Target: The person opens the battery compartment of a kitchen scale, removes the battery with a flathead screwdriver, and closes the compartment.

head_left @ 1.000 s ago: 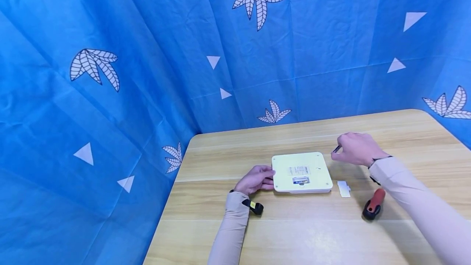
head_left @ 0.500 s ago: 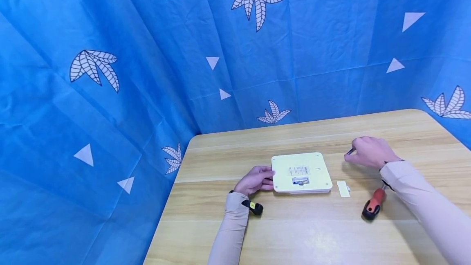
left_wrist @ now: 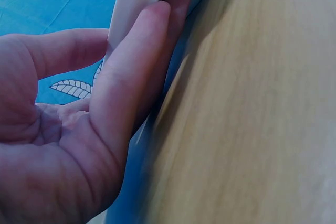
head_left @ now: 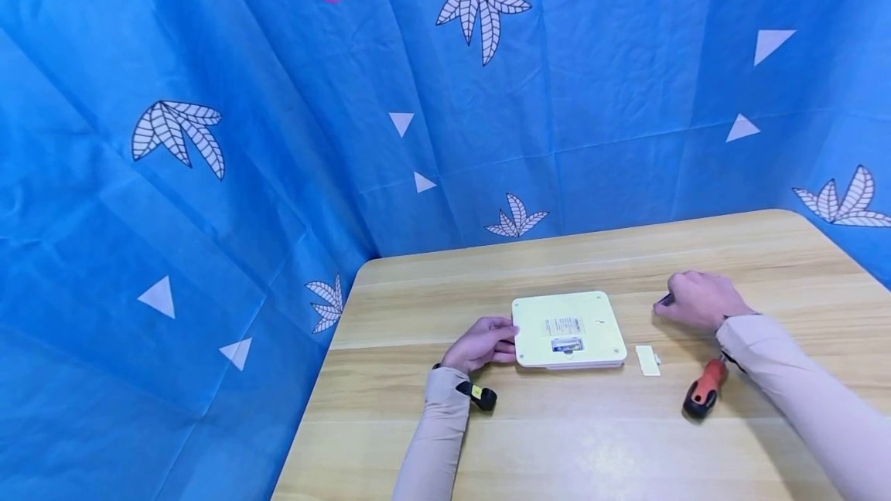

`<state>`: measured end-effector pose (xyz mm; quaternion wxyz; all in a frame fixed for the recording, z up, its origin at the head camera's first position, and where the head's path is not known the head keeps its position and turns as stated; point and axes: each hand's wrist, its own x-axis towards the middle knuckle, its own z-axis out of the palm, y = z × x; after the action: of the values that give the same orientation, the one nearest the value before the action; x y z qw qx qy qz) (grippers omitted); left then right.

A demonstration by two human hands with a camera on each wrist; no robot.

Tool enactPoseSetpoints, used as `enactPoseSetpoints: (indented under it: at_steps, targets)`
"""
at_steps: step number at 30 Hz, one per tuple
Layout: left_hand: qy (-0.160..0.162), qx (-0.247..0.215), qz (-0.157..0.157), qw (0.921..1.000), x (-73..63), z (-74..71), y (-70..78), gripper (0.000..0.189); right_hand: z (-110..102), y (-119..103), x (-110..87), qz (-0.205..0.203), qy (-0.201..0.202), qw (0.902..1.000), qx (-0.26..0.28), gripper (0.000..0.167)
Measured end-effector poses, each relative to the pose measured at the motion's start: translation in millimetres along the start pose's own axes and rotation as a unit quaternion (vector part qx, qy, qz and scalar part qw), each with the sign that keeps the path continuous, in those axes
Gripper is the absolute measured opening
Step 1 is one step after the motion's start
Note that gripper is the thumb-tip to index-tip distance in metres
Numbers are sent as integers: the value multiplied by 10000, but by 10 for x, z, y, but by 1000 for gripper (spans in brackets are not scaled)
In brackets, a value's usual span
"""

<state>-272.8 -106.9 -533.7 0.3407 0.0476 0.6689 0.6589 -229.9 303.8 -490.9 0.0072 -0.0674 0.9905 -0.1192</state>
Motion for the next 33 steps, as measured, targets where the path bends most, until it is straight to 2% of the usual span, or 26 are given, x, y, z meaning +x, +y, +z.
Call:
enactPoseSetpoints:
  at_steps: [19, 33]
  targets:
    - [0, 56, 11, 10000, 6, 2, -16, 39, 78, -24, 28, 34, 72, 10000, 9, 40]
    - [8, 71, 38, 10000, -2, 6, -18, 39, 36, -48, -5, 150, -249, 9989, 371, 41]
